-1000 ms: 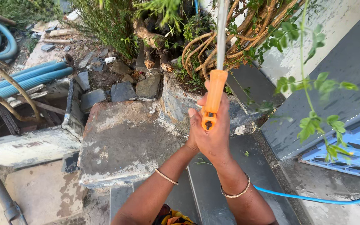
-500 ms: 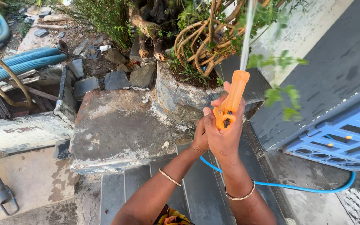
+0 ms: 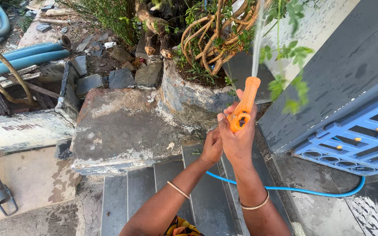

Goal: The person waters plants and a tree using a sprayer nozzle attached to a hose while standing on outdoor steps.

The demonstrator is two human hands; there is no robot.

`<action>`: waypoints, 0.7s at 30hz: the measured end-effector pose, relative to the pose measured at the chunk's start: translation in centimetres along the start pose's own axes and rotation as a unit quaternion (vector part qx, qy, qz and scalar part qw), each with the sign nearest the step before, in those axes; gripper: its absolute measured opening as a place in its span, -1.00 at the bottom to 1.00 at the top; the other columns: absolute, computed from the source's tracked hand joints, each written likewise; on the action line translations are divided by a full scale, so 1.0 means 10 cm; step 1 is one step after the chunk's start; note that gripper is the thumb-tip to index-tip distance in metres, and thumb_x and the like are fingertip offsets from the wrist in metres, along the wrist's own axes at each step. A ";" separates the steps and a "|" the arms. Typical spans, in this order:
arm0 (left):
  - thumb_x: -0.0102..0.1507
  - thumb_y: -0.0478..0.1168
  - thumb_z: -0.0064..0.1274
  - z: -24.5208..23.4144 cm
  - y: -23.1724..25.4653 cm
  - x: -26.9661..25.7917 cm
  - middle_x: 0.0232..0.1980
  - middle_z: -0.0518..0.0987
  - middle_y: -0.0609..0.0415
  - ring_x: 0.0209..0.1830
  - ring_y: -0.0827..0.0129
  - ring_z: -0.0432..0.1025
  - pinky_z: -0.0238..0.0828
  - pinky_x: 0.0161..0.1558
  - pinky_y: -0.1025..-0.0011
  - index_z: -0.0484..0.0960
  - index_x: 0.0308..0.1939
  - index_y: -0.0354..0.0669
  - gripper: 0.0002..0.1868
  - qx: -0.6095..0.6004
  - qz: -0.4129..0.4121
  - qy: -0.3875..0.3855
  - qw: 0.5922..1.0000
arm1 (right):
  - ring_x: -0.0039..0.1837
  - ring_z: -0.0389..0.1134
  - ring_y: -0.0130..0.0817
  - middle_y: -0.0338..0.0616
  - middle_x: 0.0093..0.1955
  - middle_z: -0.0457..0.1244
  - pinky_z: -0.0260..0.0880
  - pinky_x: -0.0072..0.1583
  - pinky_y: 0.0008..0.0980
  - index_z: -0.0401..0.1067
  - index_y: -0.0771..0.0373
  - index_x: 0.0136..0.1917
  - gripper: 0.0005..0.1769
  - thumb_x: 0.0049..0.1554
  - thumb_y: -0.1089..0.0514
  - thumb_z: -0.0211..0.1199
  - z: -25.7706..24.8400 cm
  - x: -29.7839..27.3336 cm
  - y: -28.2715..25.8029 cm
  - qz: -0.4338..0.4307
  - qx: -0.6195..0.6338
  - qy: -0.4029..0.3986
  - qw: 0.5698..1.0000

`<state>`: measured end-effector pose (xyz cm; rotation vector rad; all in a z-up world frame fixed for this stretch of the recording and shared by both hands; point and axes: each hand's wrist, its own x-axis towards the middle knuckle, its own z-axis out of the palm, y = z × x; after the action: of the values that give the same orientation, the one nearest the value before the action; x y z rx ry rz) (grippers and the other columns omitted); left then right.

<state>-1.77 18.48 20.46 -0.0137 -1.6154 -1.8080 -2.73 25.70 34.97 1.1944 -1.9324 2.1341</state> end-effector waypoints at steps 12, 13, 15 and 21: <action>0.50 0.13 -0.21 0.08 -0.34 -0.19 0.16 0.59 0.02 0.16 0.49 0.42 0.36 0.22 0.41 0.45 0.32 -0.41 -0.38 -0.020 -0.016 -0.031 0.999 | 0.11 0.25 -0.54 -0.27 0.09 0.15 0.39 0.24 -0.49 0.07 0.23 0.57 -0.19 0.12 0.47 0.27 -0.21 -0.08 0.36 0.035 0.049 0.017 0.998; 0.50 0.13 -0.21 0.12 -0.35 -0.20 0.16 0.59 0.02 0.16 0.49 0.42 0.36 0.22 0.41 0.45 0.32 -0.41 -0.38 -0.020 -0.016 -0.032 0.999 | 0.11 0.25 -0.54 -0.27 0.09 0.15 0.39 0.24 -0.49 0.07 0.23 0.57 -0.19 0.12 0.47 0.27 -0.24 -0.07 0.39 0.034 0.049 0.018 0.998; 0.45 0.19 -0.17 0.21 -0.32 -0.19 0.12 0.58 0.05 0.11 0.52 0.43 0.39 0.19 0.41 0.43 0.32 -0.35 -0.34 -0.064 -0.080 -0.027 0.994 | 0.09 0.26 -0.56 -0.28 0.07 0.16 0.41 0.15 -0.54 0.05 0.21 0.55 -0.18 0.09 0.48 0.25 -0.30 -0.05 0.43 0.081 0.121 0.038 0.989; 0.40 0.31 -0.19 0.30 -0.11 -0.19 -0.47 0.40 0.11 -0.44 0.46 0.26 0.23 -0.36 0.29 0.60 0.18 -0.18 -0.34 0.132 -0.166 -0.043 0.976 | 0.04 0.25 -0.55 -0.28 0.06 0.16 0.40 0.04 -0.54 0.05 0.17 0.60 -0.12 0.08 0.49 0.24 -0.63 -0.08 0.48 0.097 0.178 0.057 0.978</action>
<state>-2.16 22.02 19.33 0.3208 -2.0034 -1.8380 -7.70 30.34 30.84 0.9246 -1.7326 2.6714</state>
